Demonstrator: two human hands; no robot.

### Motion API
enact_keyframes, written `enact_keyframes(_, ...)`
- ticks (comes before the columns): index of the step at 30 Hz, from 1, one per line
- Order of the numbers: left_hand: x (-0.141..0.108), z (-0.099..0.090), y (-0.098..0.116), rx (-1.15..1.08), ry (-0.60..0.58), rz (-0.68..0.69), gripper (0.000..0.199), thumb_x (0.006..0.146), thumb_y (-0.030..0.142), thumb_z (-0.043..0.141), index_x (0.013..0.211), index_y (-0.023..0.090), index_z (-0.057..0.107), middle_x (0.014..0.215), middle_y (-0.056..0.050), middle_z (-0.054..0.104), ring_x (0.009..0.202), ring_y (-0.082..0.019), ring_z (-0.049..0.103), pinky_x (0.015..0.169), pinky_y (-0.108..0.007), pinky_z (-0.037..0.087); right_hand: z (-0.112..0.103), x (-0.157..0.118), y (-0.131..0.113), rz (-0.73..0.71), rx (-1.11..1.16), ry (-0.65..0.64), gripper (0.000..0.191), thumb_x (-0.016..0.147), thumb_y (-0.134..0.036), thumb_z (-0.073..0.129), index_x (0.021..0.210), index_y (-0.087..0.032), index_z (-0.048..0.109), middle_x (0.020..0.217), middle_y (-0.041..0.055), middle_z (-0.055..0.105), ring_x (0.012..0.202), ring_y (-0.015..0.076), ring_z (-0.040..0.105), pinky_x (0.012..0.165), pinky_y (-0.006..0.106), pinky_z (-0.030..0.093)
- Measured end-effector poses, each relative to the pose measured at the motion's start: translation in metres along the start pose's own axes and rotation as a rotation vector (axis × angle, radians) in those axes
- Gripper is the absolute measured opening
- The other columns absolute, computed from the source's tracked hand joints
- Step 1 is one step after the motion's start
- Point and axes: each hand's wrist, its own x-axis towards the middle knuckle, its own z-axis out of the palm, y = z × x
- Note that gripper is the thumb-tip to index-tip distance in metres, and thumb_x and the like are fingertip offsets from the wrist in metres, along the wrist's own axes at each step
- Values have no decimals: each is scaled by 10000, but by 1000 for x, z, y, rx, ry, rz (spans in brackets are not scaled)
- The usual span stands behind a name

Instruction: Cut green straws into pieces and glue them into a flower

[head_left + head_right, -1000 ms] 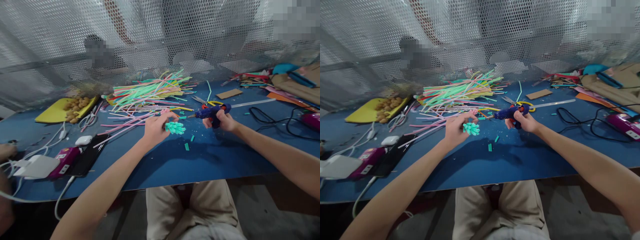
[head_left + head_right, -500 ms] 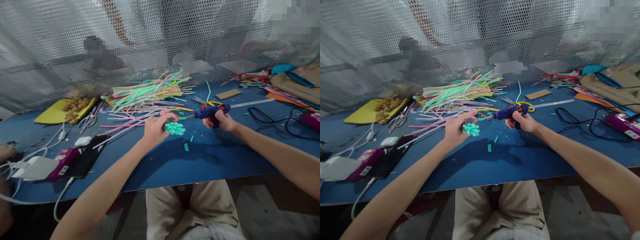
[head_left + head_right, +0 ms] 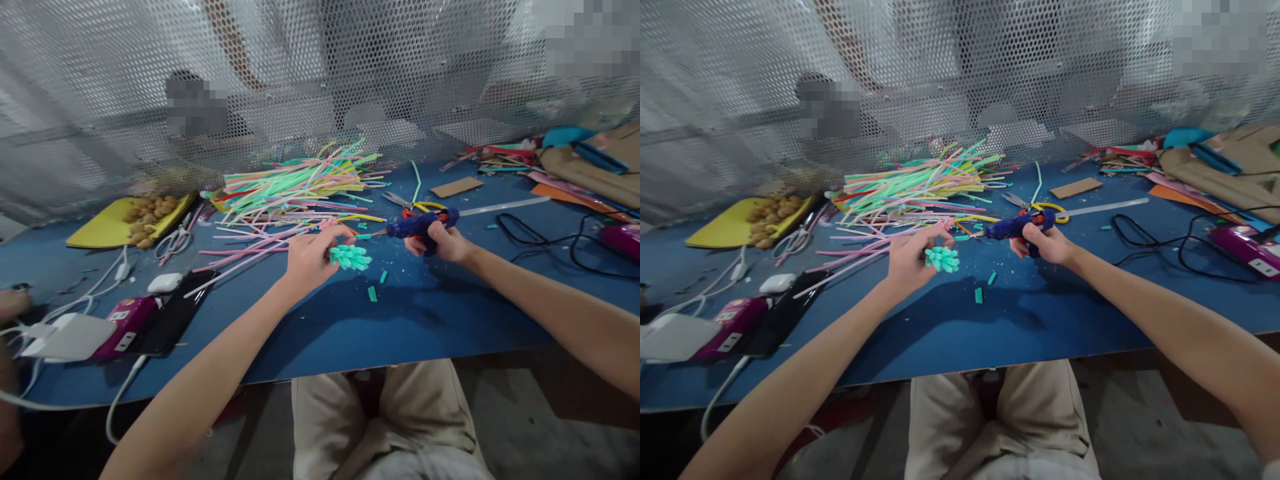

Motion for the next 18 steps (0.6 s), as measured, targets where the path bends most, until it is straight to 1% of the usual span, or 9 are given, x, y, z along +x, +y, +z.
enact_keyframes(5, 1, -1, 2, 17, -28, 25, 172, 871, 185, 582, 1004, 217, 687, 602, 65, 531, 496, -71, 406, 547, -200, 324, 0, 0, 2, -49, 7, -22, 729, 913, -857, 334, 618, -209, 494, 592, 30, 539, 549, 150, 483, 561, 318, 400)
enact_keyframes(8, 1, 0, 1, 30, -31, 20, 189, 858, 162, 577, 1001, 218, 687, 609, 65, 553, 494, -71, 405, 547, -200, 325, 0, 1, 1, -59, 0, -18, 718, 928, -837, 344, 619, -208, 503, 588, 27, 538, 549, 150, 495, 558, 316, 401)
enact_keyframes(11, 0, -1, 2, 24, -55, 13, 200, 849, 144, 564, 992, 219, 682, 614, 60, 576, 494, -75, 428, 552, -203, 334, 0, 1, -2, -64, -30, 6, 683, 944, -795, 401, 629, -204, 538, 597, 30, 553, 563, 154, 513, 575, 321, 408)
enact_keyframes(14, 2, -2, 4, 21, -77, 16, 195, 851, 138, 547, 971, 223, 675, 604, 59, 583, 480, -76, 442, 548, -207, 334, 0, 4, -6, -27, -100, 93, 670, 955, -770, 420, 645, -198, 579, 638, 40, 585, 559, 148, 495, 566, 325, 386)
enact_keyframes(16, 3, -3, 5, 26, -82, 19, 179, 852, 149, 554, 963, 226, 671, 599, 64, 582, 465, -71, 442, 536, -206, 327, -2, 6, -8, 20, -165, 201, 665, 966, -753, 420, 655, -196, 607, 657, 42, 589, 556, 145, 475, 560, 327, 364)
enact_keyframes(18, 3, -3, 6, 24, -87, 23, 162, 851, 160, 564, 960, 223, 666, 617, 64, 614, 459, -67, 452, 531, -202, 330, -9, 8, -10, 59, -213, 310, 600, 968, -708, 487, 681, -201, 629, 657, 34, 567, 577, 151, 471, 577, 328, 355)
